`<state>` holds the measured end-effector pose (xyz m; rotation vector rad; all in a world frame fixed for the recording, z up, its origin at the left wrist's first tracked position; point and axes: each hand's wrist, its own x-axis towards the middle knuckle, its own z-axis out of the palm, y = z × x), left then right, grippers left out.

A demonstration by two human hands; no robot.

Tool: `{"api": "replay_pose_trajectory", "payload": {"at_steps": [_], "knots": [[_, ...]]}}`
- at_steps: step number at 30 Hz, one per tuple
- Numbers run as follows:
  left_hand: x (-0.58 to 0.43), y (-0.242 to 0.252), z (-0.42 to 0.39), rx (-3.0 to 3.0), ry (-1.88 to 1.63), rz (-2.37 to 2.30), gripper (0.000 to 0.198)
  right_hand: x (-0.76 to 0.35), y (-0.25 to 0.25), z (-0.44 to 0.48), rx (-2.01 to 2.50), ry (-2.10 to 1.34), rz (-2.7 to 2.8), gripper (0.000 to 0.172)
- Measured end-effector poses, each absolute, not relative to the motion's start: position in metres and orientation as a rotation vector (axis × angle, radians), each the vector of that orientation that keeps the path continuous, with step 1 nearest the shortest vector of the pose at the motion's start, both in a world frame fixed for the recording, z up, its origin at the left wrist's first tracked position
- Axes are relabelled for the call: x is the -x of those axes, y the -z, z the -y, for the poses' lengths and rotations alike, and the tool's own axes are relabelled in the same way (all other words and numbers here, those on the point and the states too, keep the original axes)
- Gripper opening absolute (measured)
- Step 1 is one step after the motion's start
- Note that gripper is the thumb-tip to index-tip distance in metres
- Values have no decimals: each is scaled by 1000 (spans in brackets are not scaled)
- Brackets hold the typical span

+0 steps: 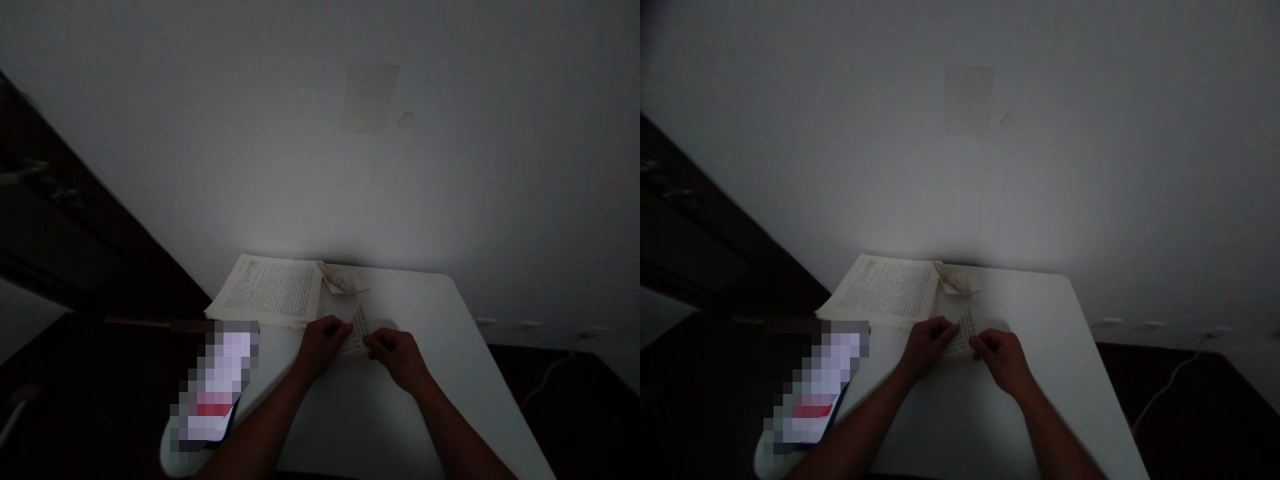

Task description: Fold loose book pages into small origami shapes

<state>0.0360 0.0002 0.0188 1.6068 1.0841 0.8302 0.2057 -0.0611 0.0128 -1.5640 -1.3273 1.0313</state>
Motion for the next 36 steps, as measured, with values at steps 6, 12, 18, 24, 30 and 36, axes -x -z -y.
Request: {"api": "replay_pose_trajectory", "payload": {"at_steps": [6, 12, 18, 24, 30, 36], "knots": [[-33, -18, -1, -1640, -764, -1013, 30, -208, -11, 61, 1527, -1075, 1271, 34], [-35, -24, 2, -1659, -823, -1069, 27, -206, -13, 62, 1487, -1124, 1232, 37], [-36, -26, 3, -1646, -861, -1074, 28, -204, -15, 63, 1501, -1111, 1332, 41], [-36, -21, 1, -1636, -789, -1052, 31, -203, -21, 65, 1484, -1089, 1279, 41], [-35, -25, 2, -1711, -776, -1069, 30, -202, -18, 63, 1453, -1103, 1186, 42], [-35, -26, 2, -1681, -829, -1085, 31, -202, -13, 63, 1453, -1137, 1224, 40]]}}
